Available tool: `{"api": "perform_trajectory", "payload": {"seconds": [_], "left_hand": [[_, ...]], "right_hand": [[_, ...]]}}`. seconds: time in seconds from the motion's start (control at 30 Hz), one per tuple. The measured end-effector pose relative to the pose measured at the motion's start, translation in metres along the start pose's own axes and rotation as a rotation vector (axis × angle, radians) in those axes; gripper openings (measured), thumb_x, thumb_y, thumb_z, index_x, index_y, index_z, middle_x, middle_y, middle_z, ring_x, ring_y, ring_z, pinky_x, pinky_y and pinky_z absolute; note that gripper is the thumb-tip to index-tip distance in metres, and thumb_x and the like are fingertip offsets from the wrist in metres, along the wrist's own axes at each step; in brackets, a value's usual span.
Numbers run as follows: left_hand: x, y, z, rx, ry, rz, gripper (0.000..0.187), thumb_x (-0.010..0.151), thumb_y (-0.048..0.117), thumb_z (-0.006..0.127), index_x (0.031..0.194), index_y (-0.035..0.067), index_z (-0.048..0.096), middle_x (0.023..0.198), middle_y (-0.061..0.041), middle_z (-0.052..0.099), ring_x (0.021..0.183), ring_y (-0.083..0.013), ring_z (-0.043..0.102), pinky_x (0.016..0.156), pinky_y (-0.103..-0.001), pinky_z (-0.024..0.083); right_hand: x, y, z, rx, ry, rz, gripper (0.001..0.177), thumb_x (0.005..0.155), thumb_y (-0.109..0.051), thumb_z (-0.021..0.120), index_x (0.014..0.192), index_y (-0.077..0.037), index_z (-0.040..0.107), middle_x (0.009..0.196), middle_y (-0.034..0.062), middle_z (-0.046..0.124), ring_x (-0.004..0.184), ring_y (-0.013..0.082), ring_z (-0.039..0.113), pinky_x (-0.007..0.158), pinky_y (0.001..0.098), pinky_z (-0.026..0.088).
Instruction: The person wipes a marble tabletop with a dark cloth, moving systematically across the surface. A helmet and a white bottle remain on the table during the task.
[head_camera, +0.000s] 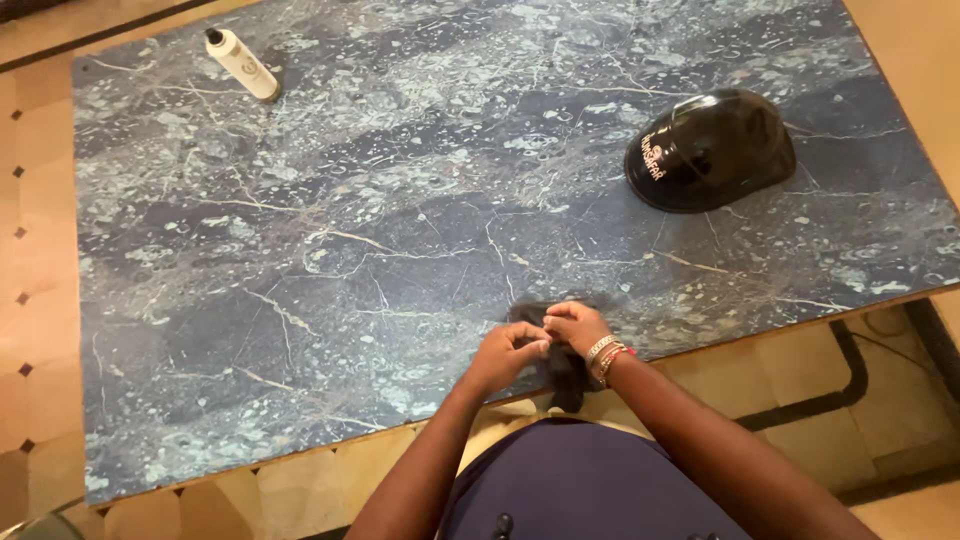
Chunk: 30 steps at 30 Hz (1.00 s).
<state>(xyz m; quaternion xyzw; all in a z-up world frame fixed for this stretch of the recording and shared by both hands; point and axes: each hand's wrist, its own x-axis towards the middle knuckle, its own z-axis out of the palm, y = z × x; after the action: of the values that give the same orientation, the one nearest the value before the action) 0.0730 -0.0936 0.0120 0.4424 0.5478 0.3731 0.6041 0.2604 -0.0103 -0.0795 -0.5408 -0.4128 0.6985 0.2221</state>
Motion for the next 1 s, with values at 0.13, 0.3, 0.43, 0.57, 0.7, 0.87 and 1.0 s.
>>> {"api": "perform_trajectory", "payload": {"seconds": [0.13, 0.3, 0.43, 0.57, 0.7, 0.87, 1.0], "left_hand": [[0.003, -0.063, 0.015, -0.184, 0.213, -0.105, 0.025, 0.088, 0.019, 0.076, 0.105, 0.002, 0.071, 0.092, -0.006, 0.073, 0.076, -0.0174, 0.069, 0.070, -0.029, 0.056], [-0.004, -0.088, 0.026, 0.125, 0.678, -0.136, 0.042, 0.077, 0.016, 0.086, 0.113, 0.005, 0.067, 0.103, -0.006, 0.072, 0.083, -0.0168, 0.070, 0.065, -0.029, 0.056], [-0.001, -0.080, 0.030, -0.118, 0.557, -0.311, 0.056, 0.078, 0.012, 0.082, 0.129, 0.008, 0.058, 0.112, -0.007, 0.069, 0.084, -0.0178, 0.068, 0.061, -0.033, 0.054], [0.027, -0.079, 0.026, -0.286, 0.419, -0.231, 0.052, 0.080, 0.009, 0.075, 0.131, 0.004, 0.061, 0.112, -0.009, 0.073, 0.087, -0.0154, 0.069, 0.064, -0.032, 0.054], [0.045, -0.050, 0.014, -0.214, 0.427, -0.201, 0.047, 0.085, 0.018, 0.077, 0.128, 0.011, 0.058, 0.113, -0.005, 0.069, 0.096, -0.0165, 0.065, 0.076, -0.034, 0.052], [0.022, -0.014, -0.006, -0.080, 0.408, -0.072, 0.036, 0.096, 0.031, 0.073, 0.116, 0.001, 0.071, 0.107, -0.009, 0.075, 0.098, -0.0173, 0.068, 0.085, -0.030, 0.054], [-0.006, -0.024, -0.050, -0.378, 0.399, -0.122, 0.037, 0.086, 0.018, 0.073, 0.118, 0.001, 0.069, 0.104, -0.010, 0.074, 0.089, -0.0191, 0.069, 0.079, -0.035, 0.057]], "right_hand": [[-0.014, 0.005, -0.003, -0.078, -0.123, -0.019, 0.032, 0.088, -0.026, 0.075, 0.115, -0.008, 0.069, 0.097, 0.0018, 0.075, 0.081, 0.0089, 0.072, 0.065, 0.0246, 0.056], [-0.048, 0.005, -0.030, -0.414, 0.230, -0.364, 0.038, 0.082, -0.027, 0.079, 0.114, -0.008, 0.072, 0.101, 0.0081, 0.078, 0.087, 0.0174, 0.075, 0.073, 0.0325, 0.061], [-0.059, 0.028, -0.061, -0.698, 0.400, -0.293, 0.050, 0.076, -0.032, 0.087, 0.118, -0.010, 0.071, 0.108, 0.0108, 0.076, 0.095, 0.0235, 0.074, 0.084, 0.0367, 0.057], [-0.052, 0.035, -0.055, -0.643, 0.345, -0.309, 0.050, 0.071, -0.032, 0.087, 0.115, -0.013, 0.071, 0.110, 0.0073, 0.075, 0.099, 0.0234, 0.073, 0.088, 0.0371, 0.056], [-0.059, -0.030, -0.020, -0.917, 0.632, -0.654, 0.027, 0.061, -0.023, 0.083, 0.087, -0.018, 0.074, 0.108, 0.0059, 0.075, 0.105, 0.0292, 0.069, 0.091, 0.0425, 0.053], [-0.105, -0.090, 0.059, -0.941, 0.426, -0.663, 0.021, 0.071, -0.018, 0.077, 0.092, -0.016, 0.072, 0.122, 0.0057, 0.070, 0.105, 0.0290, 0.068, 0.082, 0.0450, 0.052], [-0.115, -0.080, 0.101, -0.493, -0.085, -0.521, 0.025, 0.084, -0.026, 0.074, 0.106, -0.013, 0.071, 0.103, 0.0072, 0.075, 0.098, 0.0292, 0.073, 0.085, 0.0389, 0.058]]}}
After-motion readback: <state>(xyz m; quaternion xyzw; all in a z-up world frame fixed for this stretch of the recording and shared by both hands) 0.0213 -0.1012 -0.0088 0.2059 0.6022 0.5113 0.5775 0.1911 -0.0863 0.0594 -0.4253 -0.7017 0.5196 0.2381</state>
